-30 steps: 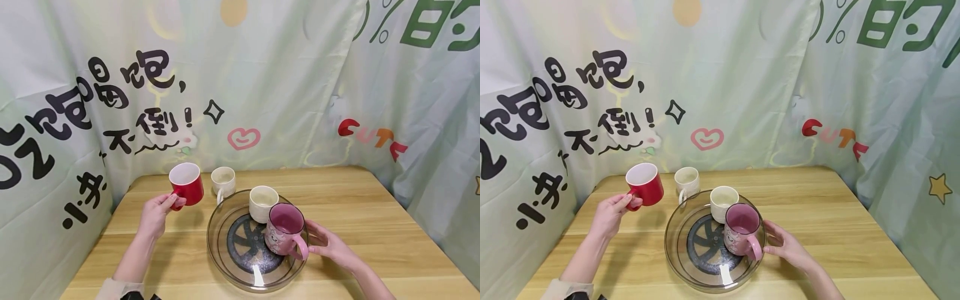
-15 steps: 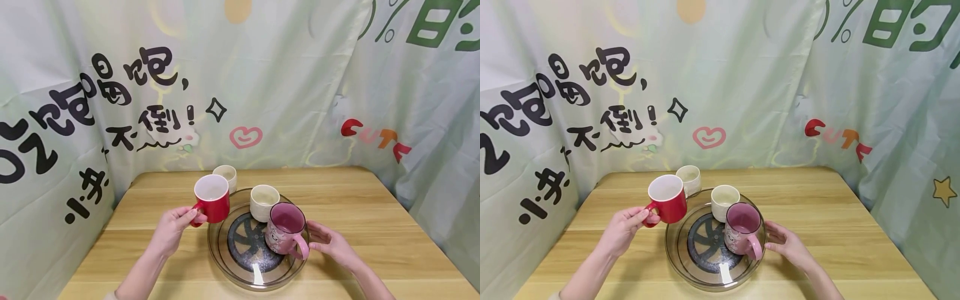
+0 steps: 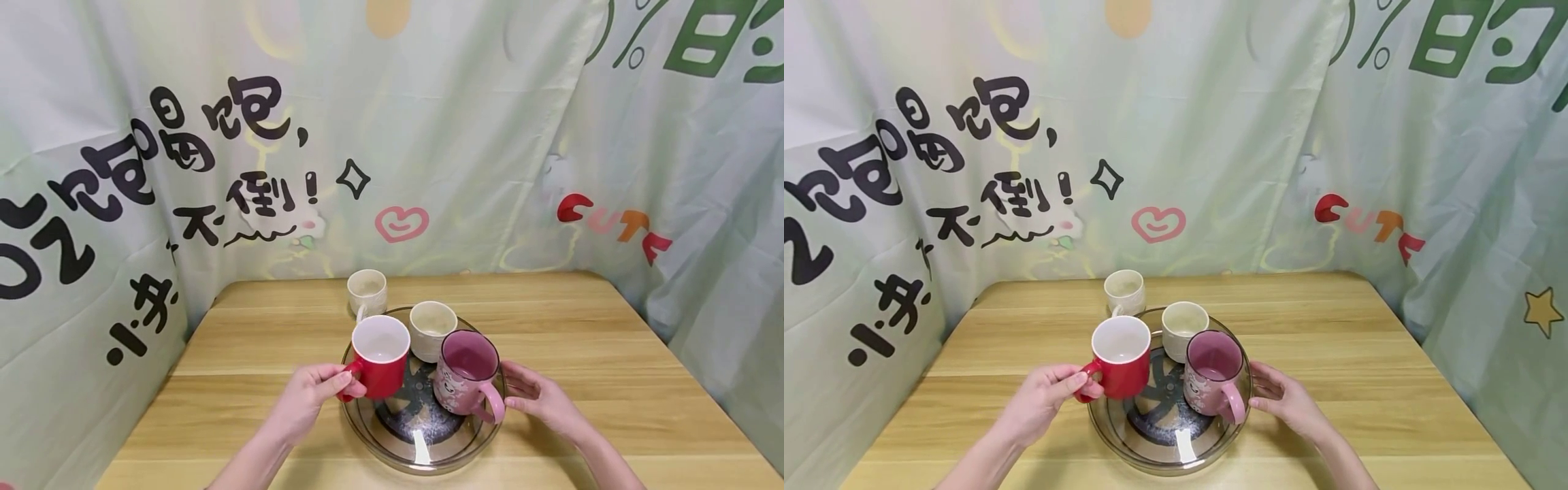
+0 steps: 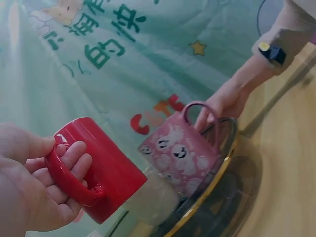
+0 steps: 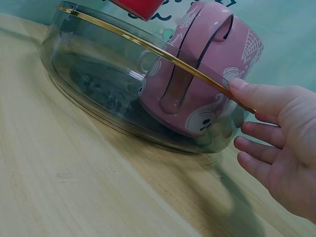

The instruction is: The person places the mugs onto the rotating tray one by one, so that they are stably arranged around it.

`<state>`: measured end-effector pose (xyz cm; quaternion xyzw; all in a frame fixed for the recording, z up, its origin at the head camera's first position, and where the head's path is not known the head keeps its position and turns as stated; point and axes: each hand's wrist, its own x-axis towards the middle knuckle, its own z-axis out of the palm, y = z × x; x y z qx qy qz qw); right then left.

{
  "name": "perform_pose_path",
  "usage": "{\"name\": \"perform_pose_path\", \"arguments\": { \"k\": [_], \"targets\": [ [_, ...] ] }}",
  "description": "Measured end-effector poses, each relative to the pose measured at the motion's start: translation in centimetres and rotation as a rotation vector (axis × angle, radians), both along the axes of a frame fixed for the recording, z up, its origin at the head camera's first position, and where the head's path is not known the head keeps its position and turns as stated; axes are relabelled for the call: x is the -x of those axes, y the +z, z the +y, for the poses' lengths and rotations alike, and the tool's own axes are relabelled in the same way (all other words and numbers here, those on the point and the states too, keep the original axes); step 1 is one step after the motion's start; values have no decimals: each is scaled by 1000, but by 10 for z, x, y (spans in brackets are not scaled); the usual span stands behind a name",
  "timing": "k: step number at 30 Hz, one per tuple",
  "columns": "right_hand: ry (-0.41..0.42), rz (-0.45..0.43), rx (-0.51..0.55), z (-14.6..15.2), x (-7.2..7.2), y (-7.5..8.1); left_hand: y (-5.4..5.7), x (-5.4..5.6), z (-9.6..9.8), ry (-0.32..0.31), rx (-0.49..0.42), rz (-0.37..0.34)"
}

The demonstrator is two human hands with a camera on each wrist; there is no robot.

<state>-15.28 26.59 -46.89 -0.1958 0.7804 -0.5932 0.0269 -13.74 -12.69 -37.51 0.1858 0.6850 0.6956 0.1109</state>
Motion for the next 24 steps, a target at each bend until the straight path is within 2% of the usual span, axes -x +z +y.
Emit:
{"name": "perform_pose_path", "arguments": {
  "k": [4, 14, 20, 24],
  "targets": [
    [9, -14, 6, 0, 0, 0, -4, -3, 4, -49, 22, 19],
    [17, -15, 3, -1, -1, 2, -15, -7, 12, -125, -2, -6],
    [22, 4, -2, -1, -1, 0, -19, -9, 17, -147, -19, -18],
    [18, 4, -2, -1, -1, 0, -23, -8, 21, -154, 11, -28]
  ]
}}
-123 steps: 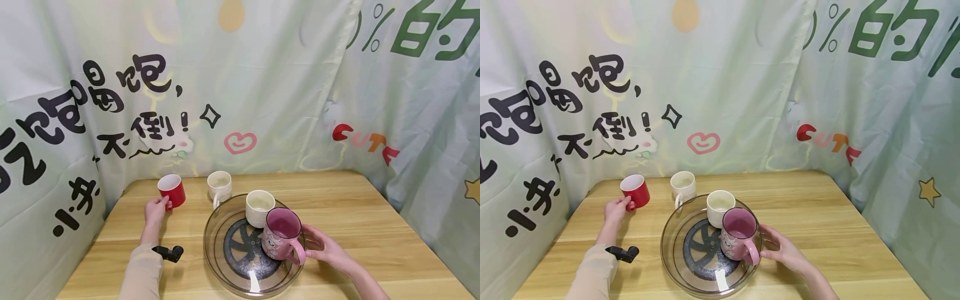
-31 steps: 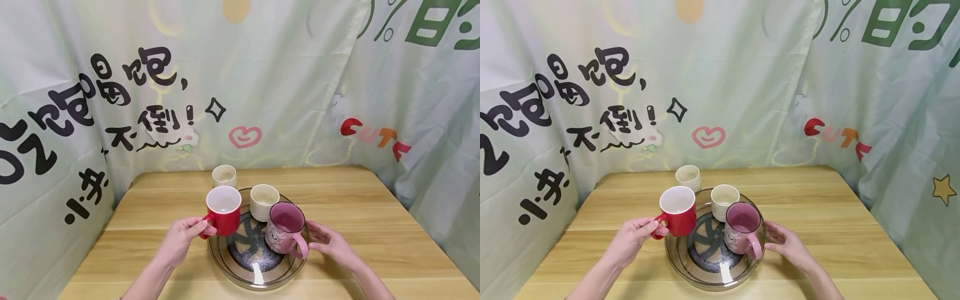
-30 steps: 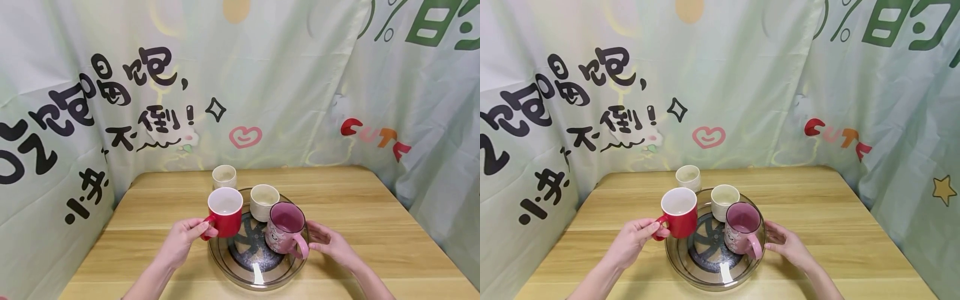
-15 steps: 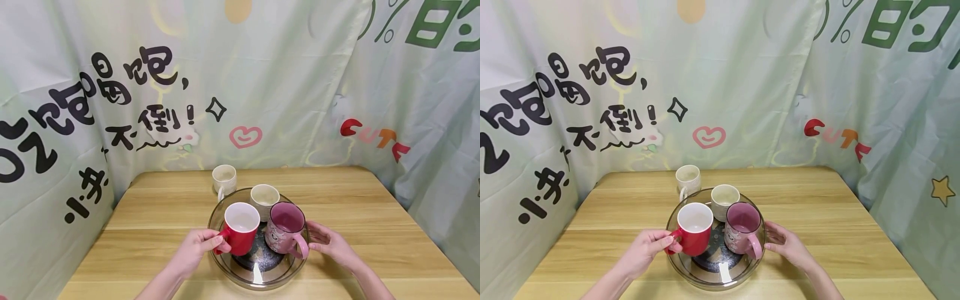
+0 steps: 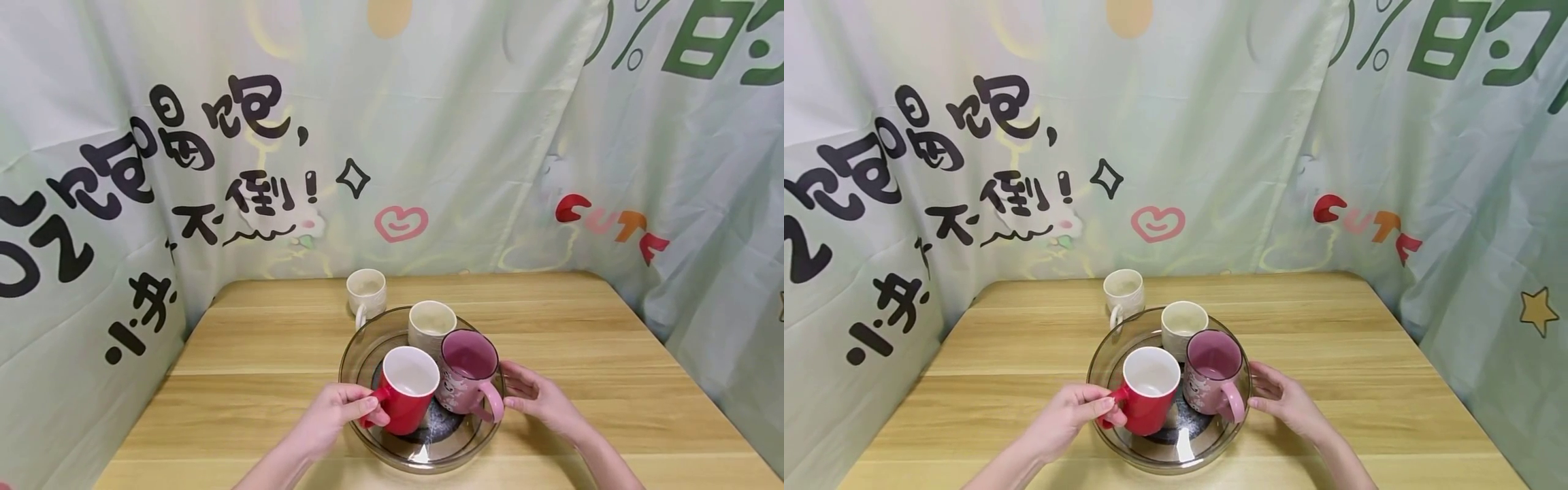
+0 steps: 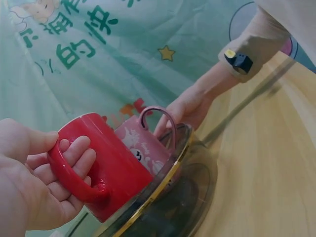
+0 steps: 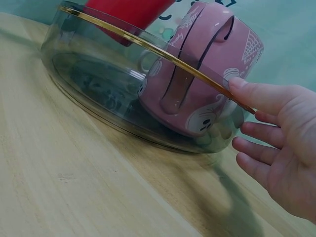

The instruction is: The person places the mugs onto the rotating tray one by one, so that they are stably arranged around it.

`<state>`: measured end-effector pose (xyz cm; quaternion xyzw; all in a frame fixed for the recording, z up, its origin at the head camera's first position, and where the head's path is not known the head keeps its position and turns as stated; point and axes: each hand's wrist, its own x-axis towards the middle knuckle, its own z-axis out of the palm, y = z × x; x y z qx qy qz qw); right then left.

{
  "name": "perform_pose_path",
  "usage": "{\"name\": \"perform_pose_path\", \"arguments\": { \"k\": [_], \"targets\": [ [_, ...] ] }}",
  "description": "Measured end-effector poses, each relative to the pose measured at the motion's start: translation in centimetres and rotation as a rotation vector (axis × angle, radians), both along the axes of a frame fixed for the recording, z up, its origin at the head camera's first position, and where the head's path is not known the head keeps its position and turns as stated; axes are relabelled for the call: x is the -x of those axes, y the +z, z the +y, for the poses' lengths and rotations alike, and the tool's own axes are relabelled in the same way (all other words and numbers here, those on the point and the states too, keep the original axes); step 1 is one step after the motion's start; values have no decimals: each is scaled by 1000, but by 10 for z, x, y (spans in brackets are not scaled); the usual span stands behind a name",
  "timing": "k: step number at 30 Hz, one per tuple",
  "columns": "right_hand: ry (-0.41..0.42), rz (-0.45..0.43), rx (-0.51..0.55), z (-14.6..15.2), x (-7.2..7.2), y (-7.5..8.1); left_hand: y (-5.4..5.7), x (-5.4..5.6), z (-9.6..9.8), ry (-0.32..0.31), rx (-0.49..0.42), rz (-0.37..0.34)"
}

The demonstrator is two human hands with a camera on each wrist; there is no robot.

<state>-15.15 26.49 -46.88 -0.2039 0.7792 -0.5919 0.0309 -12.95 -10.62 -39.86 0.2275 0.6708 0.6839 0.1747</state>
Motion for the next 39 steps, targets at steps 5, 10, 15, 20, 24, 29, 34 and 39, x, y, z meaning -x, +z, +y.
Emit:
{"name": "perform_pose_path", "arguments": {
  "k": [5, 10, 15, 20, 24, 29, 34, 39],
  "targets": [
    [-19, -23, -5, 0, -2, 1, -5, 2, 6, -25, 6, -9],
    [-19, -42, 0, -1, -2, 3, -9, 2, 10, -45, -14, -11],
    [-15, -49, 2, -1, -1, 3, -11, 2, 12, -54, -18, -20],
    [-15, -51, 2, -1, -1, 3, -13, 3, 13, -78, -23, -31],
    [-14, -52, 1, 0, -3, 3, -15, 3, 15, -91, -18, -38],
    [-17, -59, 0, -1, -3, 3, -18, 4, 15, -88, -12, -58],
    [-17, -67, 4, -2, -3, 3, -22, 5, 15, -96, -17, -62],
    [-7, -39, 10, -1, -2, 1, -23, 6, 16, -110, -9, -70]
  ]
}}
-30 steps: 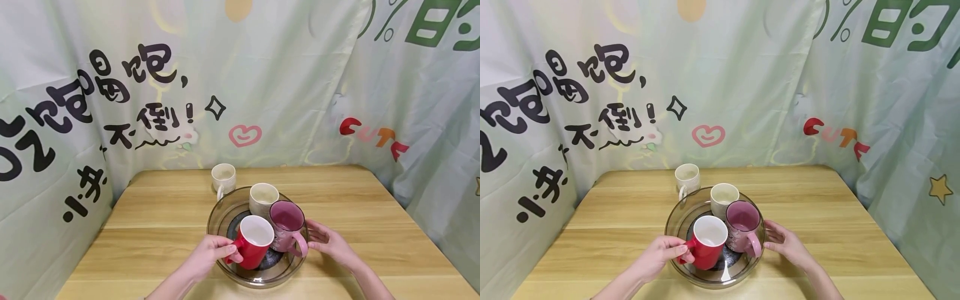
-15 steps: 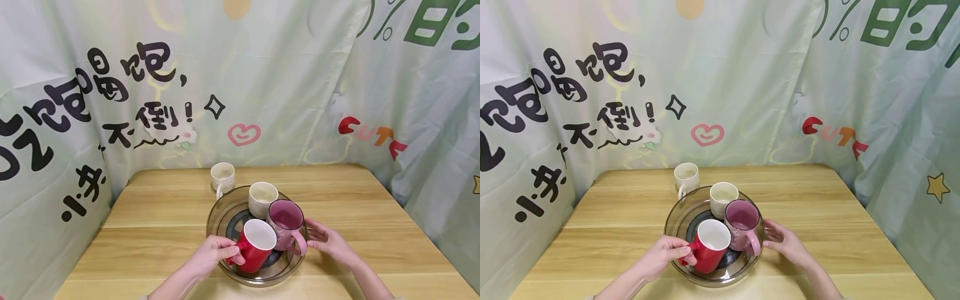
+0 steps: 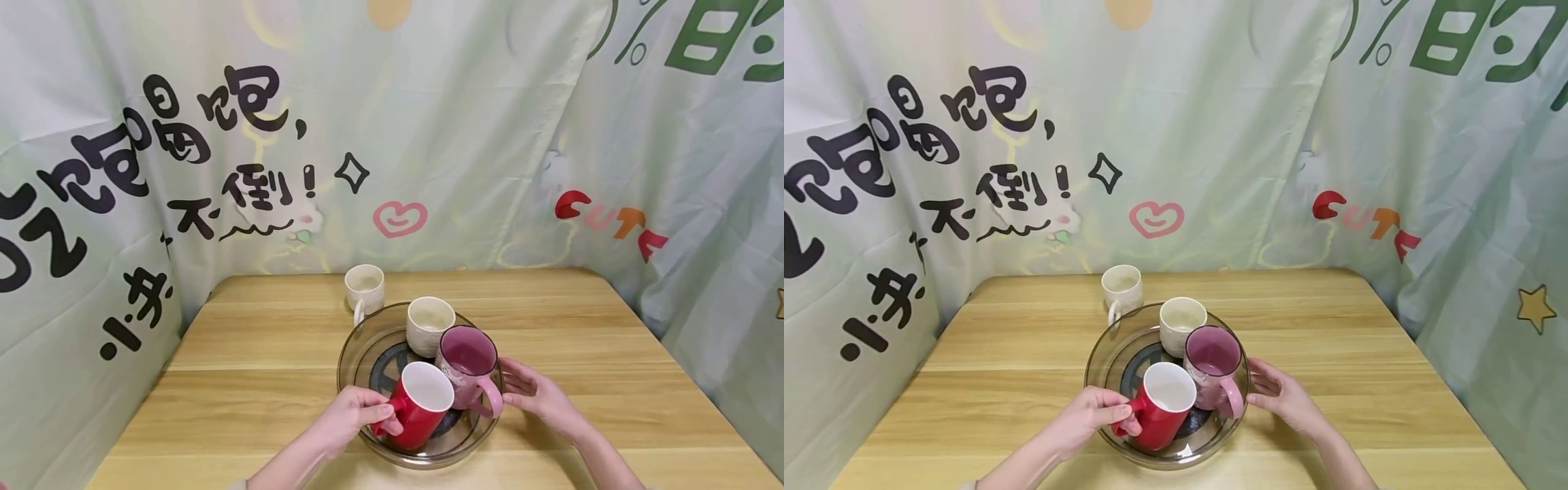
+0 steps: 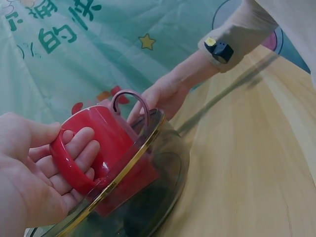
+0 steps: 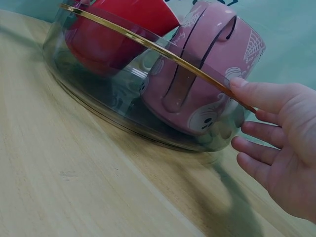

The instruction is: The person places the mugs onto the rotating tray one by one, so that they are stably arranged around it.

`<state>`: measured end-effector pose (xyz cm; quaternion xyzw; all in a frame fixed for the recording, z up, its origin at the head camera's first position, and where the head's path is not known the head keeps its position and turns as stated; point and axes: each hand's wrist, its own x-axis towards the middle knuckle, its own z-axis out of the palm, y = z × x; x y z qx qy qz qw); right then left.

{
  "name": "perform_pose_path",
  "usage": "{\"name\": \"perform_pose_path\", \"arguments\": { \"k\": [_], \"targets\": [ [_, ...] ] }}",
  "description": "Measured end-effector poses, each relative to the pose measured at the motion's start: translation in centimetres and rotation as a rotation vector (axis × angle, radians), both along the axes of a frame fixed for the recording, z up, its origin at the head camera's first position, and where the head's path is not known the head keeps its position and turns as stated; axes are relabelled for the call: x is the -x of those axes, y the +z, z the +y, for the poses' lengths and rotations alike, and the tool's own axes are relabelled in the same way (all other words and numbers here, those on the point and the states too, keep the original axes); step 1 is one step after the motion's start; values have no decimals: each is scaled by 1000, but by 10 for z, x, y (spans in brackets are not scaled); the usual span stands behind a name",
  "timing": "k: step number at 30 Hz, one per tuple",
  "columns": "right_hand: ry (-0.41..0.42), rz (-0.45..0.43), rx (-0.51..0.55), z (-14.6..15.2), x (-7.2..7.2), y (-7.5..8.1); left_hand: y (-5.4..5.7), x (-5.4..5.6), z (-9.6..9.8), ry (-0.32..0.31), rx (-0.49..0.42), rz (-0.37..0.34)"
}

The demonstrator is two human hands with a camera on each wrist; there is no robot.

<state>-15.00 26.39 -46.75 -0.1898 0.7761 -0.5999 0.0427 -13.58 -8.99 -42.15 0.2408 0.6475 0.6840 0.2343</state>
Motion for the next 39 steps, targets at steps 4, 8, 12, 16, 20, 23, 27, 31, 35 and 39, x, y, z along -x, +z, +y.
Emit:
{"name": "perform_pose_path", "arguments": {
  "k": [4, 8, 12, 16, 20, 23, 27, 31, 35, 39],
  "targets": [
    [-1, 26, 2, 0, 1, -2, 2, 2, 1, 13, 34, -18],
    [0, 29, 11, 1, 2, -3, 5, 3, 0, 52, 76, -35],
    [15, 27, 30, 1, 2, -3, 5, 5, -2, 93, 106, -53],
    [23, 29, 41, 0, 2, -3, 5, 7, -4, 108, 140, -63],
    [17, 19, 39, 0, 3, -3, 7, 8, -3, 92, 188, -60],
    [9, 16, 34, 0, 3, -2, 8, 8, -1, 76, 239, -34],
    [3, 11, 21, 1, 4, -2, 8, 7, 2, 62, 289, 2],
    [7, 12, 17, 1, 5, -2, 10, 6, 4, 51, 326, 41],
    [19, 22, 22, 2, 6, -2, 10, 5, 4, 38, 375, 105],
    [20, 29, 17, 2, 6, -2, 8, 4, 3, 31, 407, 148]
  ]
}}
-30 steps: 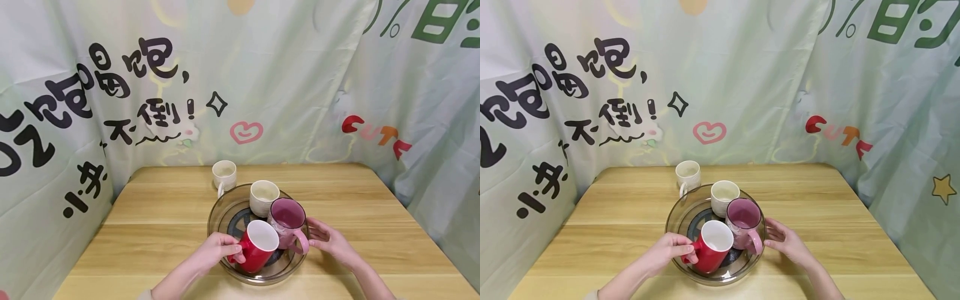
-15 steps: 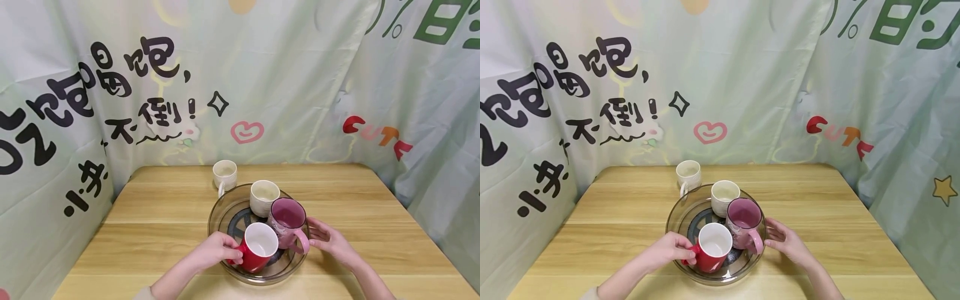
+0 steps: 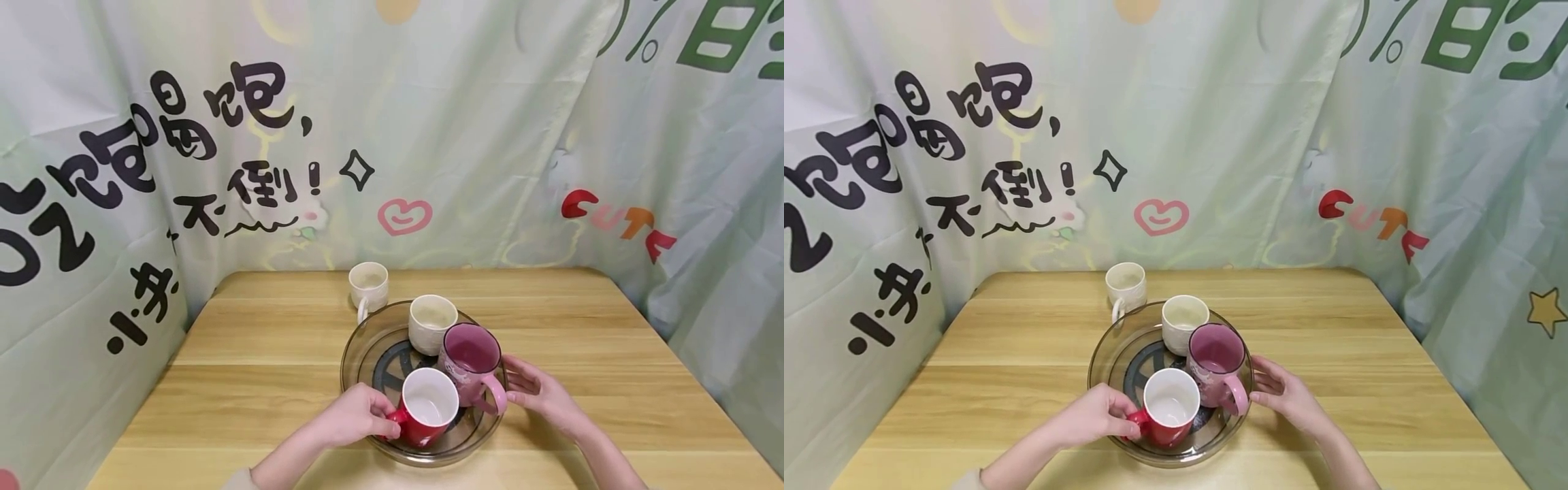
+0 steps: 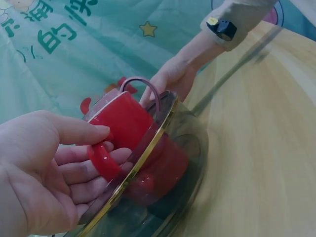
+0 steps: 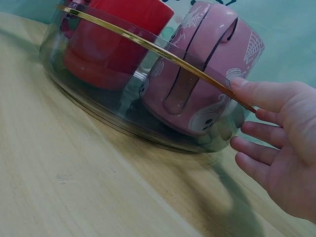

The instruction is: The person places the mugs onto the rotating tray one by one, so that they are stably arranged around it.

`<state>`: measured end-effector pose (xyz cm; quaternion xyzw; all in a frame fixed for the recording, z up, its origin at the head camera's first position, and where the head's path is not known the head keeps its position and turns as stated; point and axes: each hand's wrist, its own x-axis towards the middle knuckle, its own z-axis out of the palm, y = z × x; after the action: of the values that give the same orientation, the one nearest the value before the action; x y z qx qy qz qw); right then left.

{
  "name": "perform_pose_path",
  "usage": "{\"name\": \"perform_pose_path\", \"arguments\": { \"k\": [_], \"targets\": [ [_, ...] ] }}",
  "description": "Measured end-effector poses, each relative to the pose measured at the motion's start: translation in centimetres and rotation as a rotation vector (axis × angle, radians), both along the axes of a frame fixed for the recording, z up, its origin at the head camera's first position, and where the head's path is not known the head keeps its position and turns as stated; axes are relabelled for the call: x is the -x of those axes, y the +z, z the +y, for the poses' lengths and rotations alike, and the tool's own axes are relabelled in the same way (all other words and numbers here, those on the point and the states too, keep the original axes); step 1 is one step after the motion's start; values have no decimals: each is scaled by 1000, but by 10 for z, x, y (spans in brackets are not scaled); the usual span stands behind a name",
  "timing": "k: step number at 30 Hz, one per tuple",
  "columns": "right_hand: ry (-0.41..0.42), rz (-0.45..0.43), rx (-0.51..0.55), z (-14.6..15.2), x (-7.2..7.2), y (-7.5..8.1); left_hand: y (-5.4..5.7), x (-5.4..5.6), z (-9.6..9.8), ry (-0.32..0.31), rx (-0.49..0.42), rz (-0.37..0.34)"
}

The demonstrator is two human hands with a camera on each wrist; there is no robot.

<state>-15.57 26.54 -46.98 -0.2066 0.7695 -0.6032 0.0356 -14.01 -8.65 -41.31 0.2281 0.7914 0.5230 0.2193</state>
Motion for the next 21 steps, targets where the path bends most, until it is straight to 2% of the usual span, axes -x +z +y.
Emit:
{"name": "perform_pose_path", "arguments": {
  "k": [9, 21],
  "targets": [
    [9, -9, 7, 0, 1, 1, -1, 0, 3, -14, 124, 151],
    [2, -13, 7, 0, 1, 0, -1, 0, 3, -12, 128, 139]
  ]
}}
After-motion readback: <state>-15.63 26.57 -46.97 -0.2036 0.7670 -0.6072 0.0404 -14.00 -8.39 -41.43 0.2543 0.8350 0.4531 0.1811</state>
